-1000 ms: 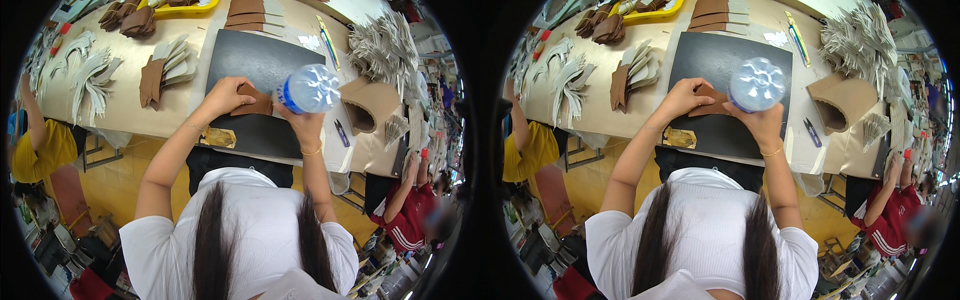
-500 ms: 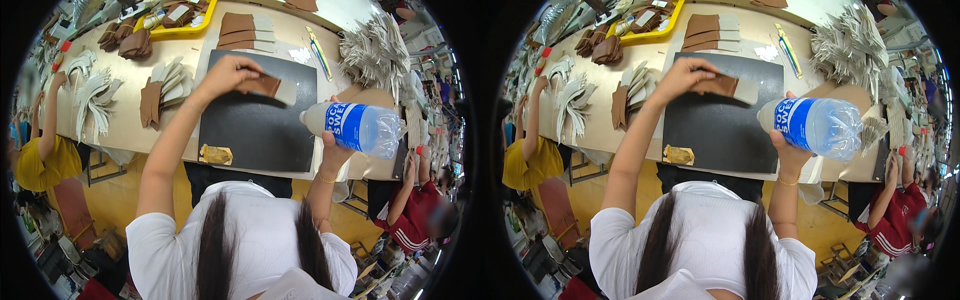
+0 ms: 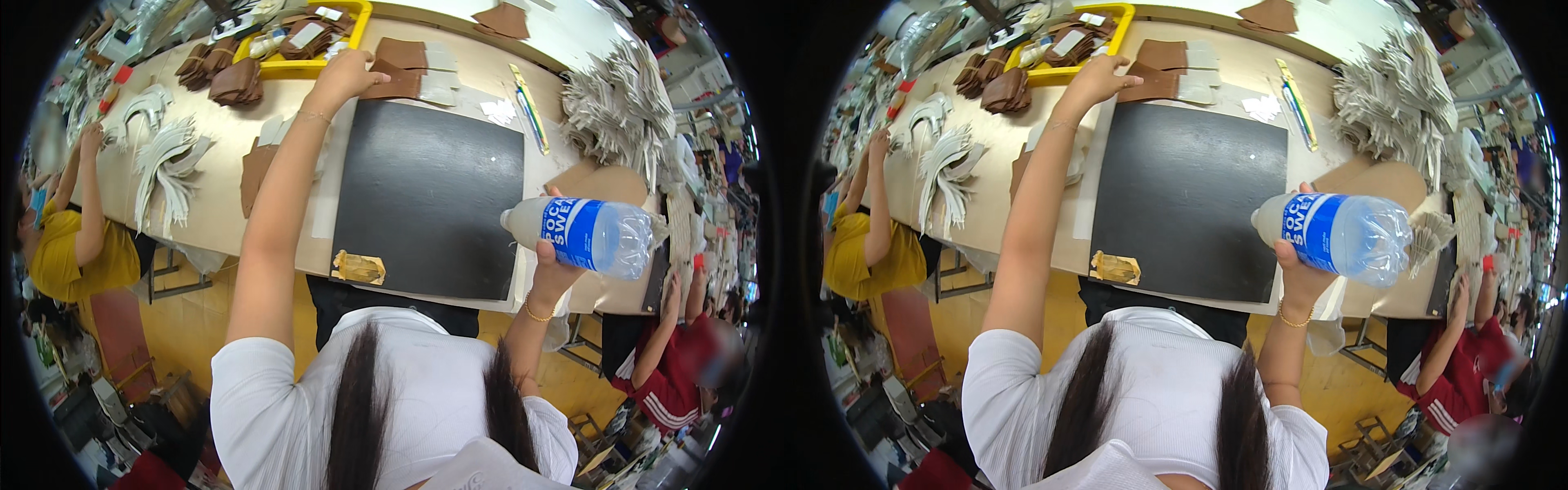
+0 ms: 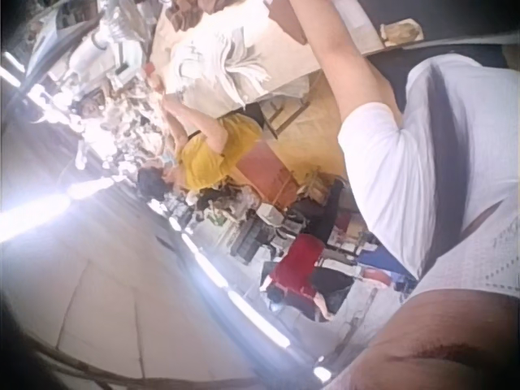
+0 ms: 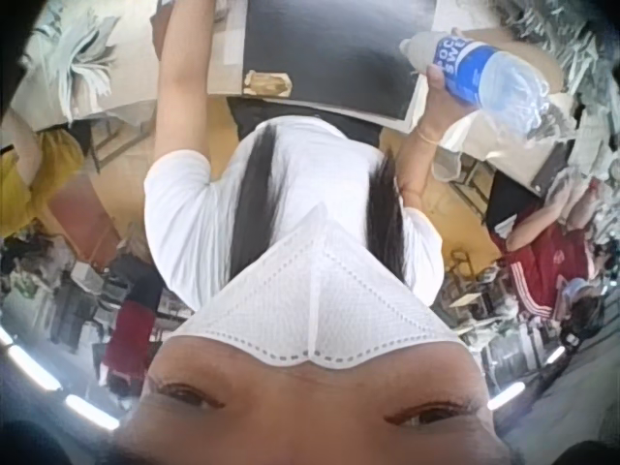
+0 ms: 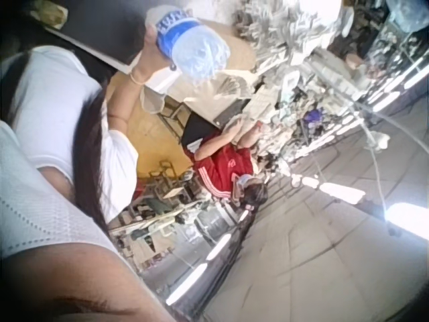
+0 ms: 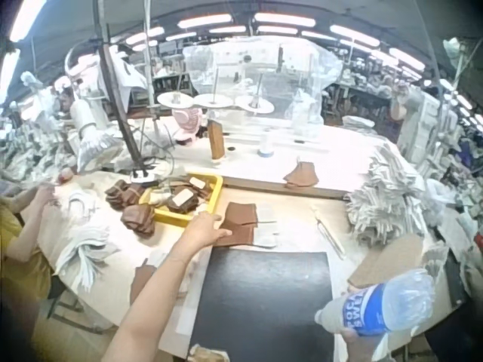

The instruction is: The person repeatedly applies glue from a plastic bottle to small brown leather pieces on a black mat, then places each piece aside. The process is continuous and repetitive throughout the clip.

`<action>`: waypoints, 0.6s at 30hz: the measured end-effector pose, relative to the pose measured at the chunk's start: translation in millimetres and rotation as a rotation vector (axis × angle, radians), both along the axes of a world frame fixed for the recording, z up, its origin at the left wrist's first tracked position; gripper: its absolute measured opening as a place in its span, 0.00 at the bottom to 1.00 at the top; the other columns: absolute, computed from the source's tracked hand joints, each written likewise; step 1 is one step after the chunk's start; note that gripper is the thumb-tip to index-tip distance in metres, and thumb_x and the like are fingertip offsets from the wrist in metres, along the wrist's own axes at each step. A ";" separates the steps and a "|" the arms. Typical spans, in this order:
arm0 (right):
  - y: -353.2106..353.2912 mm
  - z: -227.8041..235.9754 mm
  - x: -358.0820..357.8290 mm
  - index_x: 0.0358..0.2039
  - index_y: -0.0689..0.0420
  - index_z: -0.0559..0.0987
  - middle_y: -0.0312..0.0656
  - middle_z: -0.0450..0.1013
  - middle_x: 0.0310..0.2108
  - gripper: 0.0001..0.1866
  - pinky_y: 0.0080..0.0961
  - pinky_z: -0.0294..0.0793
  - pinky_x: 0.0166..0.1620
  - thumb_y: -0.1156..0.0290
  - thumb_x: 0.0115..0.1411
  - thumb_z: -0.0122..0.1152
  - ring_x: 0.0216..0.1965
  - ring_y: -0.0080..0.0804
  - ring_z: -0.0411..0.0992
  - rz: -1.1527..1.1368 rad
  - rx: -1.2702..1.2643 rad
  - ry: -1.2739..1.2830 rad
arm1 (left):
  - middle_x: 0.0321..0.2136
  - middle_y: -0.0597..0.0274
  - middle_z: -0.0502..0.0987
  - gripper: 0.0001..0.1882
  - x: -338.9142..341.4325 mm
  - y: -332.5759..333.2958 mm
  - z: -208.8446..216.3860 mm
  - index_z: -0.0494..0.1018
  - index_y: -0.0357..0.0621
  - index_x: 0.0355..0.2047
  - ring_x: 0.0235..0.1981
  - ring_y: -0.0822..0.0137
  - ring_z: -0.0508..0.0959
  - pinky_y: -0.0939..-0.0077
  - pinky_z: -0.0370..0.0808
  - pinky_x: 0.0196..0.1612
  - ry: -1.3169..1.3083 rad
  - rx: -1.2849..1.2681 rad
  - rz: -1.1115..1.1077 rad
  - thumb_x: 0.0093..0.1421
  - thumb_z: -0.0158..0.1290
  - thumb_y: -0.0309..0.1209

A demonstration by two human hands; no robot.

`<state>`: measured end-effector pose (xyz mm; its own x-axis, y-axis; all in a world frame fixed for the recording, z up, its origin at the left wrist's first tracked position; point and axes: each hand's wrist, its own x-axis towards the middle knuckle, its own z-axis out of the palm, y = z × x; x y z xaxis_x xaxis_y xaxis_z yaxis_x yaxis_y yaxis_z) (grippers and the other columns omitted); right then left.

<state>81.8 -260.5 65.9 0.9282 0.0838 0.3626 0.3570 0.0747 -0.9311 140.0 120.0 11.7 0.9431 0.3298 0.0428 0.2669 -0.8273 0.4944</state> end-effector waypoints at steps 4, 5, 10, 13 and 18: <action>1.1 -3.1 -2.1 0.59 0.61 0.55 0.60 0.68 0.50 0.54 0.39 0.72 0.52 0.51 0.38 0.77 0.49 0.46 0.70 0.021 0.008 0.036 | 0.39 0.56 0.78 0.24 -78.1 29.5 59.4 0.74 0.36 0.46 0.38 0.68 0.76 0.76 0.71 0.42 -0.168 -0.267 -0.035 0.55 0.58 0.42; 0.3 -4.8 -1.8 0.59 0.61 0.55 0.60 0.68 0.50 0.54 0.39 0.72 0.52 0.51 0.38 0.77 0.49 0.47 0.70 0.024 0.007 0.033 | 0.38 0.61 0.78 0.22 -106.4 37.3 71.1 0.74 0.37 0.46 0.37 0.73 0.75 0.80 0.70 0.42 -0.118 -0.300 0.034 0.57 0.57 0.40; 4.2 -10.1 -3.3 0.59 0.60 0.54 0.60 0.68 0.50 0.54 0.42 0.73 0.52 0.52 0.39 0.77 0.49 0.48 0.71 0.067 0.013 0.041 | 0.25 0.64 0.77 0.22 -215.6 89.7 21.3 0.79 0.38 0.32 0.24 0.74 0.70 0.79 0.69 0.30 0.339 -0.317 0.383 0.51 0.60 0.47; 12.2 -8.7 -4.0 0.59 0.62 0.55 0.61 0.68 0.50 0.52 0.43 0.73 0.51 0.50 0.42 0.74 0.49 0.49 0.71 0.113 -0.032 -0.005 | 0.26 0.65 0.73 0.28 -243.2 70.1 -12.0 0.75 0.37 0.40 0.26 0.72 0.70 0.78 0.69 0.31 0.258 -0.418 0.520 0.46 0.66 0.47; 16.6 -4.4 -9.5 0.60 0.62 0.54 0.63 0.67 0.49 0.51 0.45 0.72 0.52 0.51 0.44 0.73 0.50 0.51 0.70 0.143 -0.063 -0.052 | 0.27 0.64 0.70 0.28 -241.8 64.5 -35.0 0.72 0.37 0.36 0.27 0.71 0.70 0.80 0.69 0.31 0.110 -0.455 0.589 0.40 0.71 0.39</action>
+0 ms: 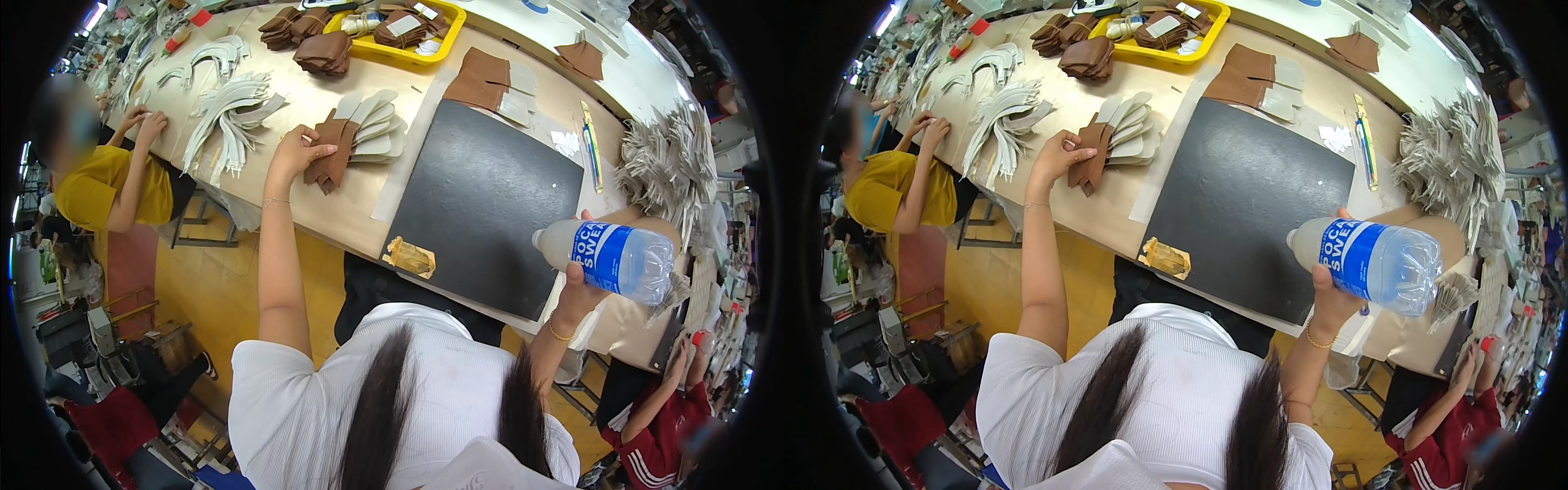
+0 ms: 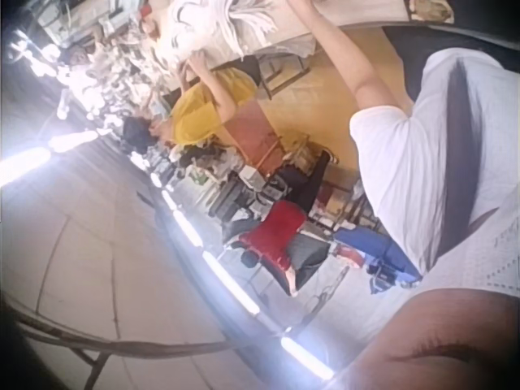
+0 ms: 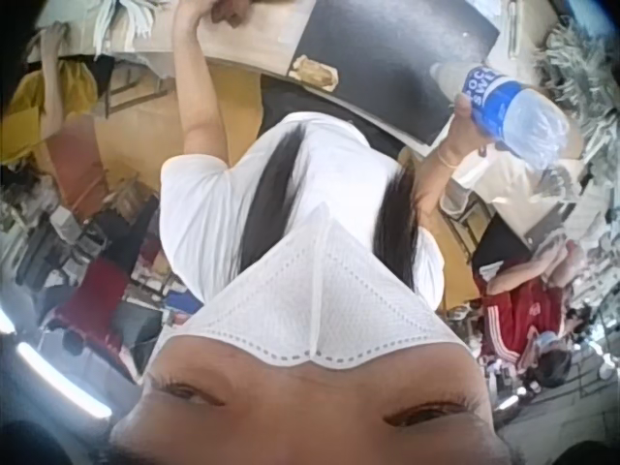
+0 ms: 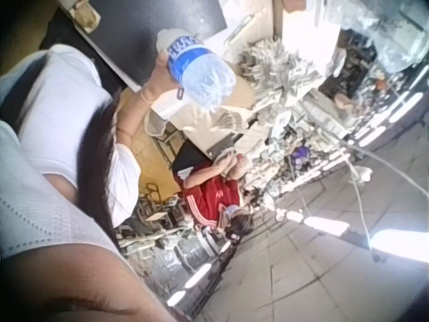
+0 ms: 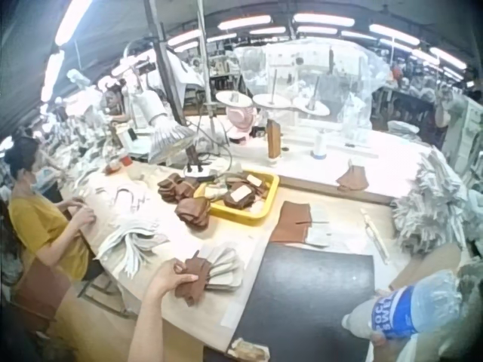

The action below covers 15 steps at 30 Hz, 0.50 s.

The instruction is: The person repeatedly applies glue from a plastic bottle to small brown leather pieces on a black mat, then places each piece aside. The process is continuous and repetitive throughout the clip.

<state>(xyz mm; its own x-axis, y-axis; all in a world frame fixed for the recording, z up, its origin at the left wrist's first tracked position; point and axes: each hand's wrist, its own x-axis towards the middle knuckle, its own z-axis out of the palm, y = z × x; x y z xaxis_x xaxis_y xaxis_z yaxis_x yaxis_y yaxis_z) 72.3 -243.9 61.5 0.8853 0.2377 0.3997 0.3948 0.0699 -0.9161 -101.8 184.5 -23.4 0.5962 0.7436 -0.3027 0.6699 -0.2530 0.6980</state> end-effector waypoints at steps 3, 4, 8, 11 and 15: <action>-1.1 1.0 -2.0 0.59 0.63 0.54 0.62 0.67 0.50 0.51 0.42 0.72 0.52 0.52 0.43 0.74 0.50 0.49 0.70 0.016 0.032 0.013 | 0.27 0.58 0.73 0.28 -4.7 9.9 -16.5 0.71 0.33 0.34 0.25 0.68 0.72 0.75 0.73 0.29 -0.049 -0.062 0.013 0.37 0.72 0.36; -1.8 1.4 -2.6 0.59 0.64 0.55 0.60 0.68 0.50 0.51 0.39 0.72 0.52 0.52 0.43 0.75 0.49 0.47 0.71 0.013 0.053 0.027 | 0.26 0.58 0.74 0.28 -4.1 9.0 -17.2 0.71 0.34 0.34 0.24 0.68 0.73 0.76 0.73 0.29 -0.068 -0.041 0.025 0.37 0.72 0.35; -6.8 1.0 -4.7 0.58 0.64 0.56 0.58 0.69 0.50 0.50 0.36 0.72 0.52 0.54 0.43 0.75 0.49 0.44 0.71 0.001 0.076 0.050 | 0.25 0.60 0.74 0.23 6.1 -12.6 1.2 0.70 0.36 0.34 0.25 0.70 0.74 0.78 0.73 0.29 -0.114 -0.038 0.117 0.40 0.70 0.29; -12.2 0.4 -4.5 0.58 0.65 0.56 0.58 0.69 0.49 0.50 0.37 0.72 0.52 0.54 0.42 0.75 0.48 0.44 0.71 0.007 0.053 0.044 | 0.27 0.58 0.75 0.23 4.0 -9.6 7.6 0.70 0.36 0.36 0.27 0.71 0.75 0.78 0.73 0.30 -0.141 -0.200 0.162 0.41 0.69 0.28; -13.3 1.5 -6.9 0.57 0.64 0.57 0.58 0.70 0.49 0.50 0.36 0.72 0.52 0.54 0.42 0.76 0.48 0.44 0.72 -0.001 0.076 0.059 | 0.30 0.55 0.77 0.23 4.1 -10.6 18.2 0.71 0.34 0.37 0.30 0.70 0.76 0.79 0.73 0.33 -0.085 -0.138 0.157 0.43 0.68 0.29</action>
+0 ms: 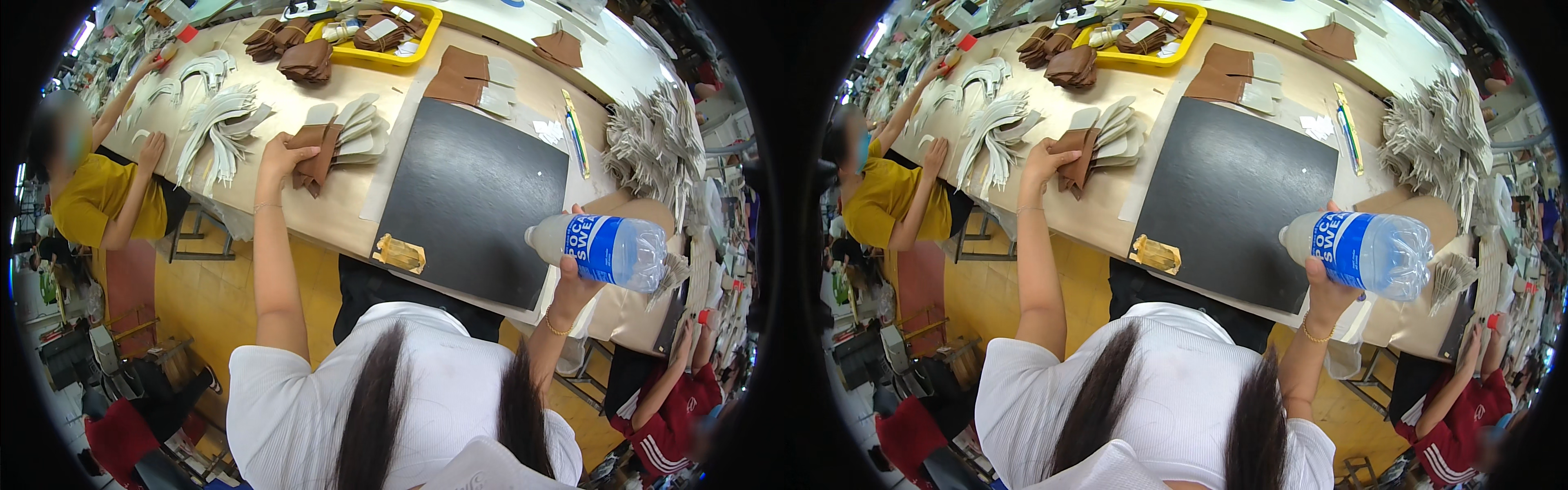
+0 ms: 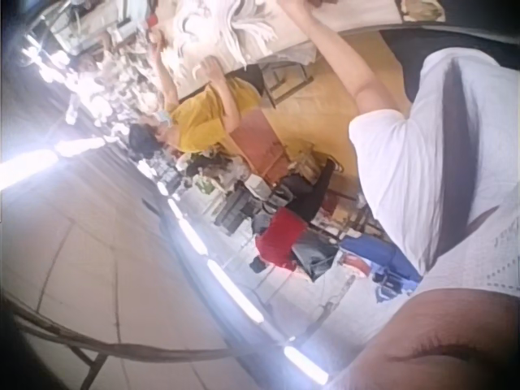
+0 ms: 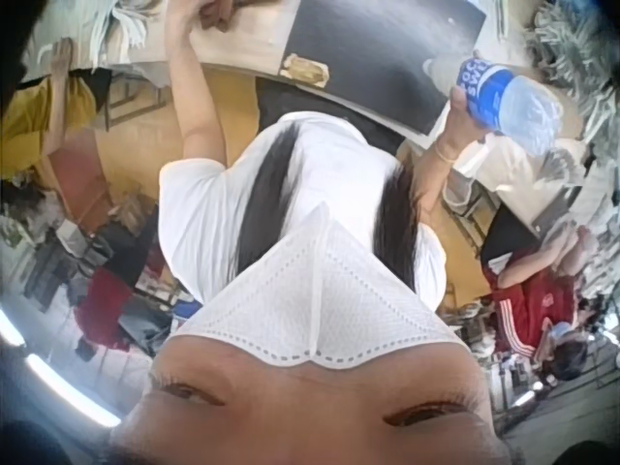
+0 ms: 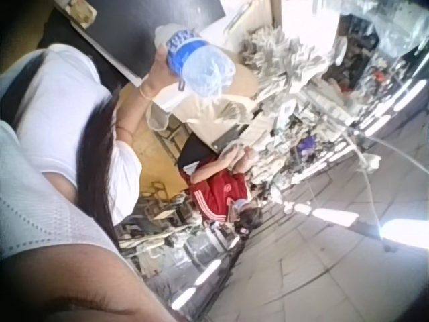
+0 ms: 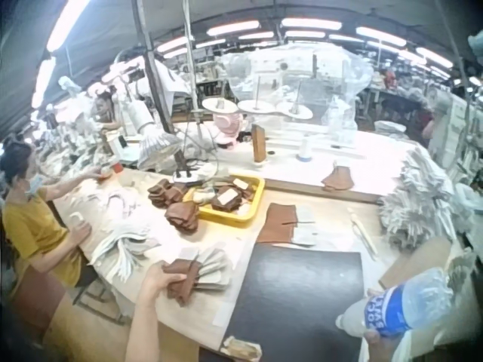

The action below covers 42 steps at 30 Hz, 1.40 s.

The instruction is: The person repeatedly applies glue from a plastic bottle to small brown leather pieces on a black mat, then places each piece aside. The process is continuous and repetitive throughout the clip.

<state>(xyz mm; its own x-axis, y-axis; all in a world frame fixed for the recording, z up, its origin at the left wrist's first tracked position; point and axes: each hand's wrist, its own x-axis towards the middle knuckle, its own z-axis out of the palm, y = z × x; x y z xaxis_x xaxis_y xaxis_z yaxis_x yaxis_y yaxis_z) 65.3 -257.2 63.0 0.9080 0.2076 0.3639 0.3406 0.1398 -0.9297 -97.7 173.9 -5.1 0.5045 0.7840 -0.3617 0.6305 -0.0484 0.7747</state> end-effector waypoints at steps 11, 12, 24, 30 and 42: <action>-8.7 3.7 3.8 0.57 0.63 0.57 0.58 0.69 0.49 0.49 0.36 0.71 0.54 0.56 0.42 0.76 0.51 0.45 0.70 -0.067 0.047 -0.006 | 0.33 0.62 0.78 0.16 49.8 -97.5 113.5 0.73 0.35 0.41 0.35 0.76 0.76 0.83 0.73 0.38 -0.553 -0.140 -0.352 0.52 0.61 0.24; -10.0 3.6 5.9 0.57 0.62 0.57 0.58 0.69 0.49 0.49 0.36 0.71 0.54 0.56 0.42 0.76 0.52 0.45 0.69 -0.074 0.054 -0.022 | 0.33 0.63 0.78 0.16 54.9 -117.3 119.1 0.73 0.36 0.41 0.35 0.76 0.76 0.82 0.73 0.39 -0.562 -0.239 -0.415 0.52 0.61 0.25; 10.6 -28.8 -7.4 0.55 0.63 0.63 0.50 0.69 0.51 0.42 0.31 0.71 0.53 0.65 0.42 0.77 0.50 0.36 0.70 0.128 0.010 -0.001 | 0.21 0.57 0.76 0.13 106.0 -173.9 13.6 0.73 0.31 0.32 0.15 0.72 0.75 0.82 0.70 0.16 -0.091 -0.497 -0.688 0.52 0.61 0.29; 38.7 -43.1 -3.0 0.50 0.63 0.70 0.45 0.72 0.50 0.37 0.30 0.71 0.52 0.67 0.39 0.78 0.50 0.33 0.70 0.240 -0.355 -0.055 | 0.20 0.57 0.77 0.14 108.0 -173.1 -14.7 0.74 0.30 0.30 0.16 0.71 0.76 0.80 0.71 0.18 -0.165 -0.292 -0.733 0.50 0.62 0.29; 37.8 -36.1 3.3 0.37 0.60 0.79 0.40 0.78 0.34 0.26 0.25 0.74 0.40 0.64 0.38 0.79 0.35 0.30 0.76 -0.042 -0.222 -0.101 | 0.20 0.55 0.77 0.13 109.5 -173.1 -8.5 0.76 0.30 0.28 0.16 0.70 0.76 0.78 0.71 0.19 -0.148 -0.228 -0.752 0.49 0.63 0.29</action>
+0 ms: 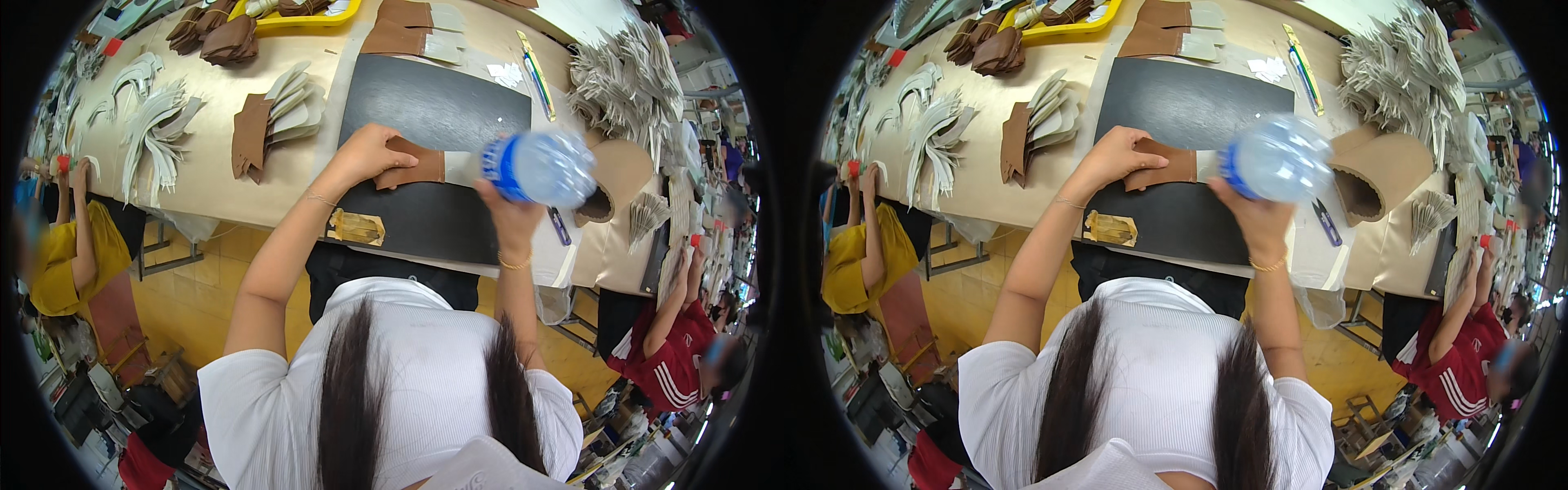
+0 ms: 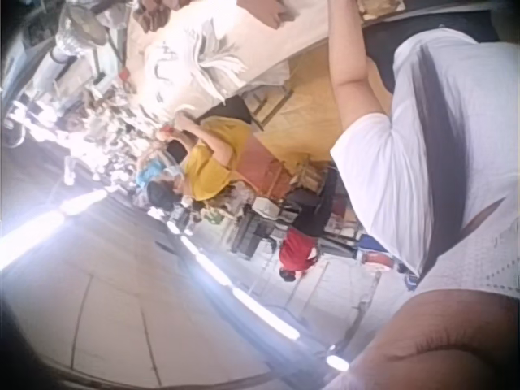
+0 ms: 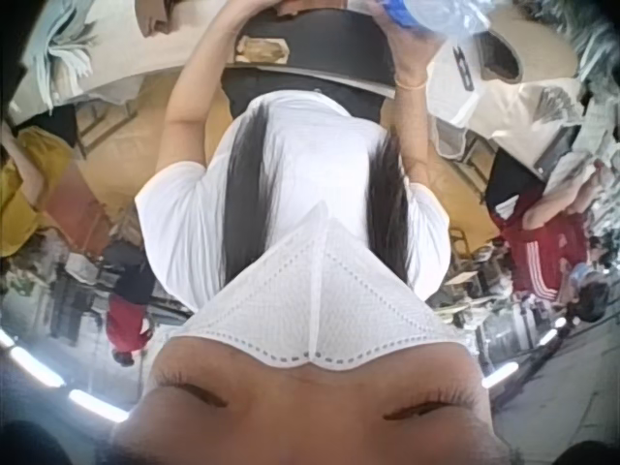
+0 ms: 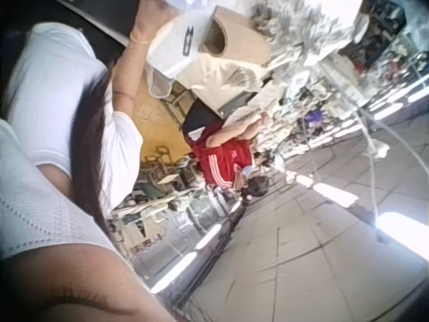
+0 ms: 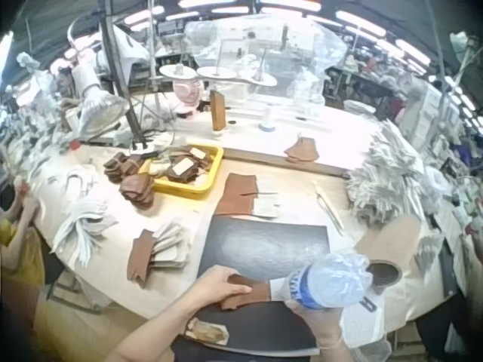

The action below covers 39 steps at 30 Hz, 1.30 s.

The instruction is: The person repeatedly applies glue from a plastic bottle to small brown leather pieces on a black mat, then places each piece aside. The process is continuous and repetitive throughout the clip.

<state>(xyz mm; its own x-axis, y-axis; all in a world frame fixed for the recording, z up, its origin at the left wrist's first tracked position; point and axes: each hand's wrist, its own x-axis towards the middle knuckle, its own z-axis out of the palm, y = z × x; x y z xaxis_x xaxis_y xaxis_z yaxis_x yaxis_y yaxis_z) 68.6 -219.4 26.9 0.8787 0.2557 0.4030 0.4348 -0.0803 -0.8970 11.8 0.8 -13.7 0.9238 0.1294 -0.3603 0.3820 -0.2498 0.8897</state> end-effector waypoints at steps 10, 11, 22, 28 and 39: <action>-19.7 10.0 14.8 0.35 0.64 0.79 0.40 0.78 0.32 0.20 0.24 0.75 0.40 0.70 0.42 0.76 0.32 0.26 0.76 -0.067 -0.094 0.049 | 0.19 0.55 0.77 0.13 0.1 0.1 -2.1 0.75 0.29 0.29 0.17 0.71 0.76 0.78 0.72 0.19 0.009 0.005 -0.022 0.49 0.62 0.28; -12.0 6.3 14.9 0.35 0.63 0.79 0.40 0.78 0.32 0.20 0.24 0.75 0.39 0.69 0.42 0.76 0.32 0.26 0.76 -0.078 -0.029 0.025 | 0.19 0.55 0.77 0.12 0.5 0.5 0.4 0.75 0.29 0.29 0.17 0.71 0.76 0.78 0.72 0.20 0.021 0.005 -0.020 0.49 0.62 0.28; -4.0 17.1 21.3 0.32 0.64 0.80 0.39 0.78 0.28 0.17 0.24 0.75 0.38 0.69 0.44 0.75 0.29 0.27 0.76 -0.137 -0.134 0.029 | 0.20 0.56 0.78 0.12 1.6 2.0 0.2 0.76 0.30 0.28 0.18 0.72 0.76 0.78 0.72 0.21 0.035 0.012 -0.027 0.49 0.62 0.29; 32.6 8.3 9.0 0.33 0.63 0.79 0.41 0.78 0.28 0.22 0.25 0.74 0.36 0.64 0.41 0.77 0.30 0.28 0.75 0.044 -0.272 -0.024 | 0.20 0.51 0.78 0.11 -0.4 0.0 9.5 0.76 0.30 0.27 0.17 0.66 0.78 0.75 0.73 0.20 0.043 -0.082 -0.008 0.49 0.62 0.28; -44.6 43.4 32.6 0.55 0.66 0.62 0.53 0.70 0.48 0.42 0.34 0.70 0.53 0.65 0.43 0.76 0.50 0.39 0.70 -0.222 0.256 0.028 | 0.23 0.62 0.76 0.10 58.7 12.0 55.3 0.75 0.40 0.42 0.17 0.74 0.77 0.83 0.72 0.17 -0.066 -0.086 -0.162 0.62 0.49 0.25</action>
<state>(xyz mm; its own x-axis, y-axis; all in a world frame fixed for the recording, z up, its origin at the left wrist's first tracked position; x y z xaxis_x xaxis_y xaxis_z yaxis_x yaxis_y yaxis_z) 101.2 -264.0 70.3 0.9132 -0.0495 0.4046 0.4070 0.0589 -0.9115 70.5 12.9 41.7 0.9520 -0.0513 -0.3018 0.2834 -0.2248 0.9323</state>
